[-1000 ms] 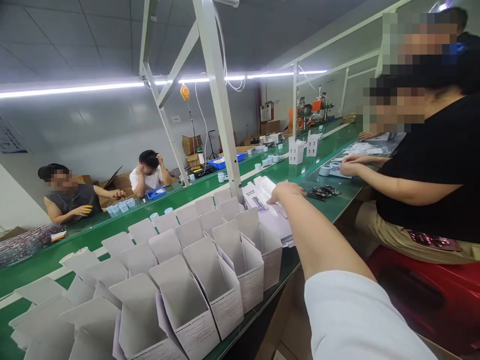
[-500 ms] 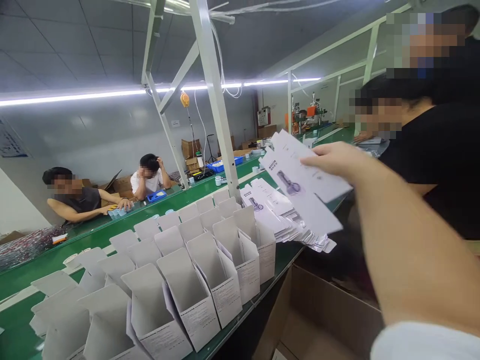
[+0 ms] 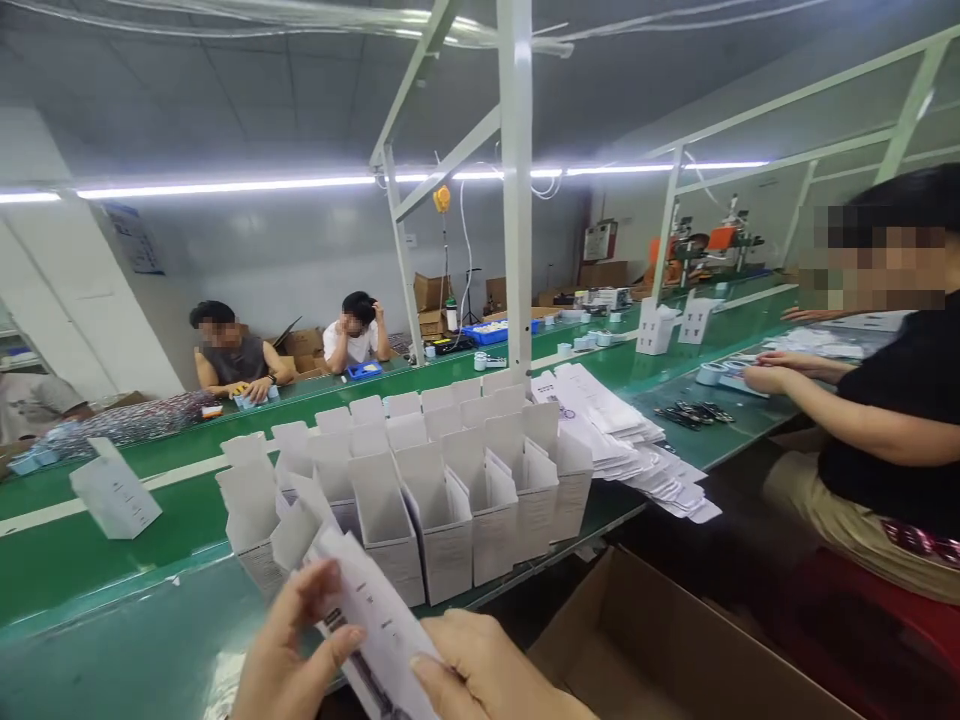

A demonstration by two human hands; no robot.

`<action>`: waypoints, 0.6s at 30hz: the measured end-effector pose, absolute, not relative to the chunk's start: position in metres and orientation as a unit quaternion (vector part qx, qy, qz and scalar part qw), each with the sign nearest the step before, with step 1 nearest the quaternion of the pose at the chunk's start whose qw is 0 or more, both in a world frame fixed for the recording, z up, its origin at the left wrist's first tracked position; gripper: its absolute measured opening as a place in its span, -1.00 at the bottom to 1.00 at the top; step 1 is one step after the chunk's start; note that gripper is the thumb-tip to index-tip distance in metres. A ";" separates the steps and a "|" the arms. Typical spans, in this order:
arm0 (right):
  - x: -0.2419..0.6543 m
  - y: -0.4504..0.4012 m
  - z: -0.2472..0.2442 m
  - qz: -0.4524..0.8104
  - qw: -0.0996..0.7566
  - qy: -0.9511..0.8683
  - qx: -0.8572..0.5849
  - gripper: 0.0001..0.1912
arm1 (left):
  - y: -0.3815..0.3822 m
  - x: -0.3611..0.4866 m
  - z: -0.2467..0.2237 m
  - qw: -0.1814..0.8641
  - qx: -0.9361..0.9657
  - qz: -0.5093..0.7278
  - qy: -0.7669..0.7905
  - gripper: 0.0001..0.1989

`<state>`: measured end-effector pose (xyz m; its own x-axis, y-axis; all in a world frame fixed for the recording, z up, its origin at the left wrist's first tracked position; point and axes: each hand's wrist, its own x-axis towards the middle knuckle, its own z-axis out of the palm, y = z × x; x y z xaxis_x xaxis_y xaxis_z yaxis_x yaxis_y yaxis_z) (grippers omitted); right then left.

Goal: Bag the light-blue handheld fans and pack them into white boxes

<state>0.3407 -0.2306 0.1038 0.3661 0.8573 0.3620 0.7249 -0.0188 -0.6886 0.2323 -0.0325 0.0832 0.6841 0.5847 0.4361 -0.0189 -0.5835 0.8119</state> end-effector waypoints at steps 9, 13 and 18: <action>0.308 -0.183 0.092 0.254 0.356 -0.676 -0.593 -0.58 | -0.005 0.109 0.124 0.286 0.888 0.243 0.264 -0.90; 0.318 -0.145 0.072 0.447 0.321 -0.685 -0.477 0.04 | -0.013 0.095 0.134 0.326 0.893 0.217 0.222 -0.81; 0.305 -0.084 0.051 0.577 0.273 -0.715 -0.284 0.86 | -0.026 0.080 0.153 0.345 0.906 0.174 0.175 -0.68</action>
<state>0.3048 -0.0841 0.0510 -0.6896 0.7214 0.0631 0.0903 0.1721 -0.9809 0.0803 -0.0264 0.1534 0.8784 0.4366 0.1946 0.1964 -0.7009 0.6857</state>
